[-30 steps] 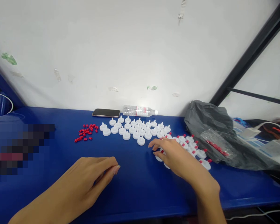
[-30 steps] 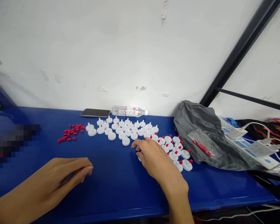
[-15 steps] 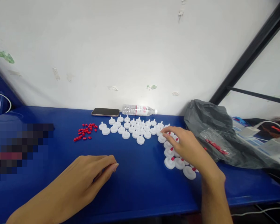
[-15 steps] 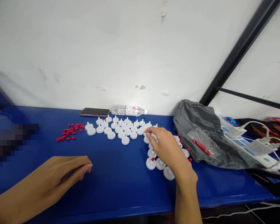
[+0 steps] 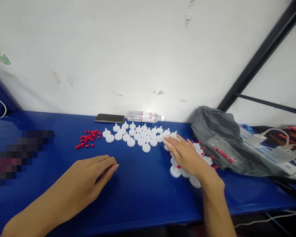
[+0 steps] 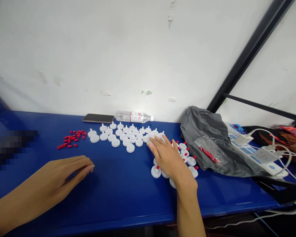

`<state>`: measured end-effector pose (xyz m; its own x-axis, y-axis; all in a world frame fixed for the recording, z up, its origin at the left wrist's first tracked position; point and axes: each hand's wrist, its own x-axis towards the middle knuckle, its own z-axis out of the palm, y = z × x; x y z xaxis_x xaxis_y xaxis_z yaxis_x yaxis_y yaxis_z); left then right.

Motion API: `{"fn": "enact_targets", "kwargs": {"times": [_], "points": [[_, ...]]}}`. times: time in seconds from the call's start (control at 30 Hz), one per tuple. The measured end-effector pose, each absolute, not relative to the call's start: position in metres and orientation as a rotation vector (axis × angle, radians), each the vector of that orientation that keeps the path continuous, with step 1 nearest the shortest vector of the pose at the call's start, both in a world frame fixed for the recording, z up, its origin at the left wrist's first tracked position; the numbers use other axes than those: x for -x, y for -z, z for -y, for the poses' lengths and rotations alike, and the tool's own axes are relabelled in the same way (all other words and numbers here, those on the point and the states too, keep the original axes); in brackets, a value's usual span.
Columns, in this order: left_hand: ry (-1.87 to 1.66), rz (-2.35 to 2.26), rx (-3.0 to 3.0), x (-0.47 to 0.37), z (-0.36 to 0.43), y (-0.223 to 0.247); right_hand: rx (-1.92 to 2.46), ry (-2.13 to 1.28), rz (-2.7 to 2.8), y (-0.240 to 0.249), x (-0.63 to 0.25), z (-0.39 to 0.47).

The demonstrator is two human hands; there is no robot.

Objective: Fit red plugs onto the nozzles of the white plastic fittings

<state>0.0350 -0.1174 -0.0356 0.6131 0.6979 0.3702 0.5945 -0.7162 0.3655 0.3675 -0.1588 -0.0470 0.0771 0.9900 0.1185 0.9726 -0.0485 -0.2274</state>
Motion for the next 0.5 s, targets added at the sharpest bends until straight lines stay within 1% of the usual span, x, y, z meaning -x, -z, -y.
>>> {"fn": "enact_targets", "kwargs": {"times": [0.13, 0.23, 0.37, 0.47, 0.5], "points": [[-0.498, -1.443, -2.667, -0.011, 0.095, 0.046, 2.100, -0.074, 1.969, 0.052, -0.370, 0.155], [-0.443, -1.636, -2.616, 0.011, 0.081, 0.048, 2.011, 0.022, 1.955, 0.050, -0.374, 0.153], [-0.388, -1.795, -2.597, 0.031, 0.068, 0.049, 1.719, 0.273, 1.876, 0.038, -0.373, 0.155], [-0.378, -1.831, -2.597, 0.037, 0.061, 0.055, 1.528, 0.315, 1.838, 0.029, -0.362, 0.160], [-0.428, -1.799, -2.572, 0.037, 0.060, 0.057, 1.472, 0.307, 1.844, 0.027, -0.357, 0.161]]}}
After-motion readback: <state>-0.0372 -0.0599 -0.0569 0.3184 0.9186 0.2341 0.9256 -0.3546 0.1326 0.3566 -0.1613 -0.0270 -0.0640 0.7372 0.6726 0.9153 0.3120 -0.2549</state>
